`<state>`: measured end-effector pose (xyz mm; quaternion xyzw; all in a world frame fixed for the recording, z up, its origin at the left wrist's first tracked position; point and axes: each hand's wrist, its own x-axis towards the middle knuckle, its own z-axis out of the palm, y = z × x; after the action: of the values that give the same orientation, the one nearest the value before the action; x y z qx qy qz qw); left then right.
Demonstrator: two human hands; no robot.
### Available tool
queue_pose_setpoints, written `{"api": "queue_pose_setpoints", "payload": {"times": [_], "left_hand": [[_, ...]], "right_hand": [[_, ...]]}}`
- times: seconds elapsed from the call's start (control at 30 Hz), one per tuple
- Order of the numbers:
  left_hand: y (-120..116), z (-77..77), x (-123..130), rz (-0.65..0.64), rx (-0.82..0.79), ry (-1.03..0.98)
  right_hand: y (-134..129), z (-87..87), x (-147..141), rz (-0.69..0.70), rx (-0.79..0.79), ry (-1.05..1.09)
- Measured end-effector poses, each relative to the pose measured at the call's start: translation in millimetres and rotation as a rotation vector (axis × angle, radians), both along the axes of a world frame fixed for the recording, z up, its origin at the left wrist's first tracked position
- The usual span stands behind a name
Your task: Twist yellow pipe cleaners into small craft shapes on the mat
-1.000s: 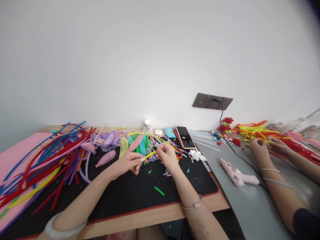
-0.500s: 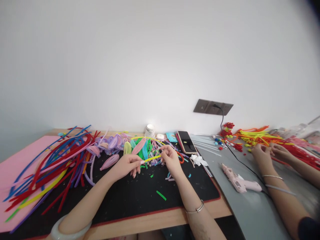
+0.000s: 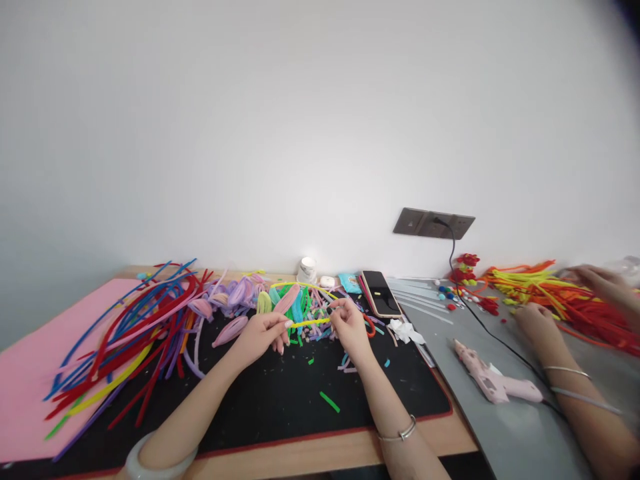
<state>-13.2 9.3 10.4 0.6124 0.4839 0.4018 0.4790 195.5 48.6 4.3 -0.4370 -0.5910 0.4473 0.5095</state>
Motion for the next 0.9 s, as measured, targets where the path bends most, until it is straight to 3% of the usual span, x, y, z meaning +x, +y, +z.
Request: {"api": "queue_pose_setpoints", "payload": {"times": [0.3,0.6,0.73,0.9], "left_hand": [[2,-11.1,-3,0.012,0.012,0.015],[-7,0.6,-2,-0.029,0.165,0.308],[-6,0.2,-3,-0.014,0.209,0.425],[-5,0.2,-5,0.070,0.262,0.515]], "right_hand": [[0,3.9,1,-0.014,0.050,-0.250],[10,4.2,6,-0.325,0.310,-0.636],[27,9.9,5,-0.296,0.406,-0.840],[47,9.6,3,-0.248,0.336,-1.093]]}}
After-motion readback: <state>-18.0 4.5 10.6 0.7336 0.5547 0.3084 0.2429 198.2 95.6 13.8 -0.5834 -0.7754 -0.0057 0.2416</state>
